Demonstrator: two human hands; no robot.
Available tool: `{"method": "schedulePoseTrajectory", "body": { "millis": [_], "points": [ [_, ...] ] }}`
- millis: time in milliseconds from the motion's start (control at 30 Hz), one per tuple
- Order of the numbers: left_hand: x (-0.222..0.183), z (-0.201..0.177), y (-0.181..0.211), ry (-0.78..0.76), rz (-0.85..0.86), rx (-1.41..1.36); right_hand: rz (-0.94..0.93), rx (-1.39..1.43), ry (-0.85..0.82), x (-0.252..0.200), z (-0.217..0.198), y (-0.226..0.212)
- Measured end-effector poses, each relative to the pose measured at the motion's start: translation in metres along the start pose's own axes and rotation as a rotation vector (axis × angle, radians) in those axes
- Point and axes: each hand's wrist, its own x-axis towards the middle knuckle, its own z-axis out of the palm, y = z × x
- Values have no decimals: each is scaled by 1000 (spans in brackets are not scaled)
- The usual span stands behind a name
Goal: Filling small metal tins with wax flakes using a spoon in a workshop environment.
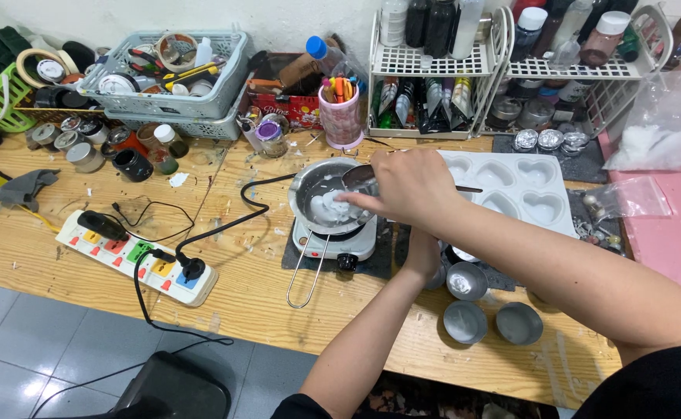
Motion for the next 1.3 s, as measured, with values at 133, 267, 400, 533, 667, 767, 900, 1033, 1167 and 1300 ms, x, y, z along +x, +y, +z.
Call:
{"method": "schedulePoseTrajectory", "body": {
  "millis": [133, 267, 400, 533, 667, 767, 900, 1033, 1167, 1300],
  "points": [
    [-9, 16, 48, -33, 80, 77, 29, 32, -30, 0, 2, 1],
    [-6, 10, 29, -6, 37, 36, 13, 9, -39, 3, 10, 3],
    [-3, 6, 9, -21, 73, 41, 10, 16, -51, 4, 16, 7],
    [0, -7, -27, -55, -48, -163, 6, 41, -51, 4, 16, 10],
    [-4, 17, 34, -13, -149, -303, 50, 193, -128, 4, 11, 22],
    [-9, 30, 90, 53, -325, -361, 111, 361, -201, -3, -16, 35],
    [-13, 29, 110, -54, -184, -399, 215, 573, -287, -30, -59, 54],
    [-15, 29, 119, -150, -78, -424, 144, 585, -227, -75, -78, 64],
    [-19, 32, 130, -261, -49, -427, 4, 122, -306, -105, -79, 66],
    [-20, 34, 133, -263, -60, -231, -120, -179, -261, -128, -58, 64]
  ]
}}
